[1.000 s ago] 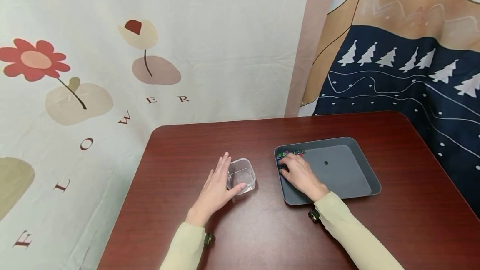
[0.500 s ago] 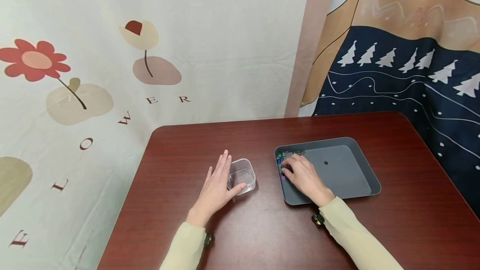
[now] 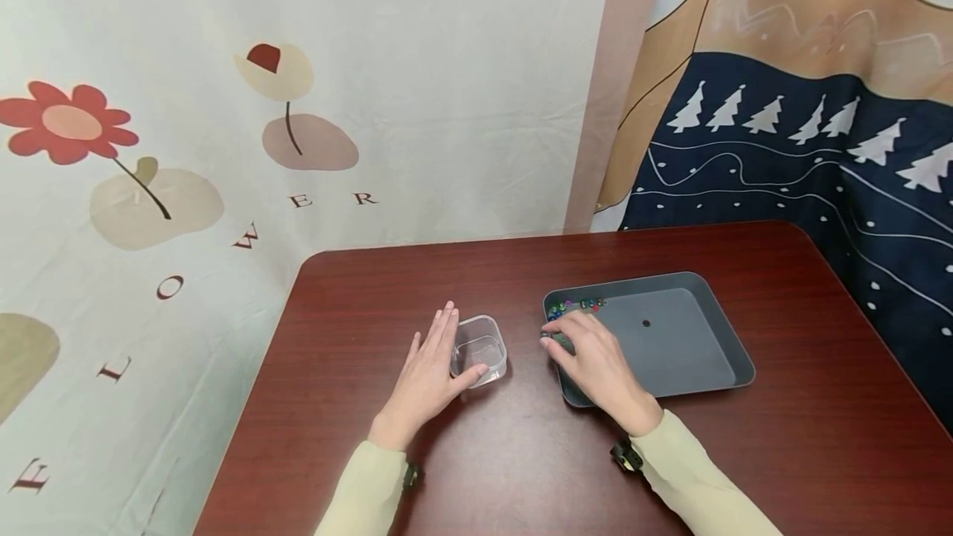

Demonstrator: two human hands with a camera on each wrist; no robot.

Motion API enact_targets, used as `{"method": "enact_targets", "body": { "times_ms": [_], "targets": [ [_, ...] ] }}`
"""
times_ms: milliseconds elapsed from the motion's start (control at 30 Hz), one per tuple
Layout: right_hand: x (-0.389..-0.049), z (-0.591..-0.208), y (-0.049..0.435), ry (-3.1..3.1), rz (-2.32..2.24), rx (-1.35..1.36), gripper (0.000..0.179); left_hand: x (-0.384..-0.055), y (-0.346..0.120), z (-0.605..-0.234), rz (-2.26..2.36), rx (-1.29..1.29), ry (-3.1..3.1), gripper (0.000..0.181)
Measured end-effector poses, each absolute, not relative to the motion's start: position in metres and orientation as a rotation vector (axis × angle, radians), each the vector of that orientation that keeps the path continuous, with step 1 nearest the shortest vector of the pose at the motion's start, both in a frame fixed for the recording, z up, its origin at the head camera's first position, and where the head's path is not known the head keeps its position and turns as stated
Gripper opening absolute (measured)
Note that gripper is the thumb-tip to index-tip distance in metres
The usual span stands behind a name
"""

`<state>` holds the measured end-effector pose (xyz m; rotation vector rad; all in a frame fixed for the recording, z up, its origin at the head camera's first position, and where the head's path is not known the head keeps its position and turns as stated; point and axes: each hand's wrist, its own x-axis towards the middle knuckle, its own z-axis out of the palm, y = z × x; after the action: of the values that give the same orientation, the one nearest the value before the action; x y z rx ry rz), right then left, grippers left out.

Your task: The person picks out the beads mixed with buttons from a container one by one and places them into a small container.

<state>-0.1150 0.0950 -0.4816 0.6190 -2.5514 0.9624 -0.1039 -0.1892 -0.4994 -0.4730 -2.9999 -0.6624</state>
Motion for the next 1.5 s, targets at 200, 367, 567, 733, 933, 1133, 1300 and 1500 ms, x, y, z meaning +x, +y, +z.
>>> {"method": "enact_targets", "body": {
  "times_ms": [200,367,567,733,933,1133,1300,1500],
  "targets": [
    [-0.108,-0.478,0.079,-2.468,1.008,0.683,0.012,-0.104,-0.191,-0.501,-0.673,-0.467,-3.001,0.103],
    [-0.107,-0.476,0.061,-2.443,1.029,0.727,0.013,-0.104,-0.192,-0.502,-0.687,-0.474,-2.993,0.102],
    [-0.110,-0.476,0.043,-2.447,1.023,0.762,0.012,-0.104,-0.191,-0.502,-0.715,-0.476,-2.995,0.102],
    [-0.113,-0.480,0.035,-2.450,1.012,0.769,0.014,-0.105,-0.190,-0.503,-0.725,-0.475,-3.009,0.103],
    [-0.118,-0.484,0.032,-2.452,1.006,0.759,0.014,-0.106,-0.190,-0.503,-0.733,-0.486,-3.001,0.104],
    [-0.121,-0.488,0.028,-2.478,0.969,0.758,0.014,-0.106,-0.190,-0.503,-0.747,-0.494,-2.994,0.103],
    [-0.122,-0.489,0.025,-2.508,0.915,0.783,0.015,-0.106,-0.190,-0.503,-0.758,-0.490,-3.002,0.103],
    [-0.121,-0.489,0.024,-2.526,0.906,0.785,0.018,-0.107,-0.190,-0.502,-0.762,-0.493,-3.001,0.102]
  ]
}}
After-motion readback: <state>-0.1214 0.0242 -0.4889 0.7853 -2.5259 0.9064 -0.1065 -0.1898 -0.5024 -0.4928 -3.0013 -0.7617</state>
